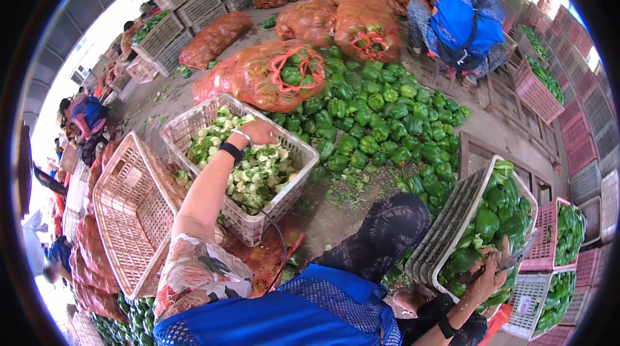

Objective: The person sorts green bell peppers, cutting away damaged parts with a knife and placing the cleaned peppers into a white plastic crate.

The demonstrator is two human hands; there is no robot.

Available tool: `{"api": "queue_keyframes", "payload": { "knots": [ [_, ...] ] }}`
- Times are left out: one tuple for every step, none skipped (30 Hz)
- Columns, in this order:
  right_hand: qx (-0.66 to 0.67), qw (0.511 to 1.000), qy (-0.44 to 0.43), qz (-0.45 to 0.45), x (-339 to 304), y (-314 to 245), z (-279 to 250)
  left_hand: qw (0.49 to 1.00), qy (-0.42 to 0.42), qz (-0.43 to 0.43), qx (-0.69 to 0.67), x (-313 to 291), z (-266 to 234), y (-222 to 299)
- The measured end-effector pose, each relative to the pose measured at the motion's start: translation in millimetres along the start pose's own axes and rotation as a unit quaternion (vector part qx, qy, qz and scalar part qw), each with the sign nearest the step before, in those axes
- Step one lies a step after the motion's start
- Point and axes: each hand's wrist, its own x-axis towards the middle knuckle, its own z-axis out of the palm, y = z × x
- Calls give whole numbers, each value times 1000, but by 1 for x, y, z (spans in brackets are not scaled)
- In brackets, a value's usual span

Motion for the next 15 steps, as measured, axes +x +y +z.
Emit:
{"api": "queue_keyframes", "payload": {
  "knots": [
    [-23,1000,-3,0,-3,-2,4,999,32,5,-9,11,-7,7],
    [-43,999,-6,0,-6,-4,10,997,60,13,-36,24,-14,14],
    [-73,997,-18,25,-11,-8,14,996,83,31,-32,42,-14,23],
    [-185,980,-41,56,-11,-7,9,993,107,47,-27,60,-14,30],
    [-324,943,-77,-17,-10,6,-2,991,106,44,-69,80,-15,48],
    [-456,879,-111,-86,-10,19,-13,987,104,43,-111,99,-17,67],
    [-458,883,-88,-48,-14,19,-2,985,104,31,-137,121,-6,71],
    [-471,874,-93,-76,-19,11,8,985,98,41,-139,140,8,74],
    [-521,841,-111,-95,-21,10,9,978,81,0,-194,160,22,78],
    [-573,802,-128,-113,-22,7,9,965,61,-39,-251,182,39,85],
    [-582,798,-152,-34,-19,-6,15,957,59,-43,-281,201,60,88],
    [-590,795,-140,-28,-20,-8,14,953,51,-55,-293,218,78,98],
    [-595,791,-129,-59,-20,-10,12,959,40,-44,-277,234,95,106],
    [-599,786,-123,-90,-19,-12,11,965,29,-38,-260,248,117,109],
    [-580,800,-135,-73,-16,-18,13,961,30,-51,-271,258,143,105]
  ]
}}
